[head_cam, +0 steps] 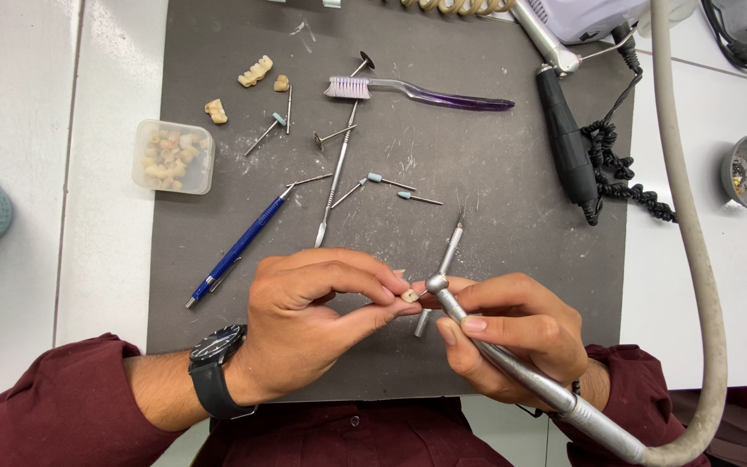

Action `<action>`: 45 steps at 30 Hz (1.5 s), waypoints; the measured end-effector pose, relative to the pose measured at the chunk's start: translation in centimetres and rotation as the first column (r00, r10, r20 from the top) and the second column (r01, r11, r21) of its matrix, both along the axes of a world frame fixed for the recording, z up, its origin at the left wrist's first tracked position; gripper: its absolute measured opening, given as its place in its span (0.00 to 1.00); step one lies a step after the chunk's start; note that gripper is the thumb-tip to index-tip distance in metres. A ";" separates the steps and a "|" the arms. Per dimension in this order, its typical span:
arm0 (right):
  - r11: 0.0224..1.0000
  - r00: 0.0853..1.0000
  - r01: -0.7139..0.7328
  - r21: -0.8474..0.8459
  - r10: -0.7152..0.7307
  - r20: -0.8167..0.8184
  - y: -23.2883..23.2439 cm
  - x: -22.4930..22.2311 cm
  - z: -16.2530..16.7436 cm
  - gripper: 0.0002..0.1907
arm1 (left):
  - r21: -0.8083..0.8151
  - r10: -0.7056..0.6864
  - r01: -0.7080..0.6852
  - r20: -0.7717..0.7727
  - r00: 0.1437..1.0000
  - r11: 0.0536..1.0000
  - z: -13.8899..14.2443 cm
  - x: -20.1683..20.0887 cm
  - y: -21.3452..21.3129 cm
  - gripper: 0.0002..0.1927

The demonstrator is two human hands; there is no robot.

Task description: The person holds small dental crown/bridge prosthetic pieces and grinds them with a handheld rotary grinder, rotating each piece to work different surfaces. They place finished pieces into a small plastic container, then use a dental air-water syringe to spray and clean individual crowns over the work mat.

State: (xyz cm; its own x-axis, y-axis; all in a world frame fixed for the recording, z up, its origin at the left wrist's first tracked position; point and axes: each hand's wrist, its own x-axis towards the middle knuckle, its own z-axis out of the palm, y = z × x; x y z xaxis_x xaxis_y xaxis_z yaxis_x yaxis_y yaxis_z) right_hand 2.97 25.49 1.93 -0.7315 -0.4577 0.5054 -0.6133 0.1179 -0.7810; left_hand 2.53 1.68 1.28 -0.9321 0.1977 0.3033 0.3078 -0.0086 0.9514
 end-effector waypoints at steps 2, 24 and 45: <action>1.000 1.000 0.015 0.010 -0.015 -0.017 -0.2 0.0 -0.1 0.17 | 0.009 0.007 -0.007 0.015 1.000 1.000 -0.1 0.0 0.0 0.07; 0.992 0.994 0.098 0.085 -0.093 -0.064 -0.8 -0.2 0.0 0.19 | -0.027 0.016 -0.014 0.061 0.998 1.000 0.0 0.1 0.0 0.05; 0.990 0.990 0.122 0.071 -0.116 -0.078 -1.2 -0.2 -0.2 0.17 | -0.080 0.038 -0.030 0.100 0.994 0.996 -0.2 0.2 -0.3 0.04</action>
State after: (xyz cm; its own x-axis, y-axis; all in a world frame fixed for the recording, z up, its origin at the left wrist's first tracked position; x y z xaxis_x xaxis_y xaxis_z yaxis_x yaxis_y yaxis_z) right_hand 2.79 24.33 1.69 -0.7455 -0.4085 0.5266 -0.6464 0.2506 -0.7207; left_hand 2.73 1.42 1.08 -0.9639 0.1845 0.1920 0.2088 0.0765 0.9750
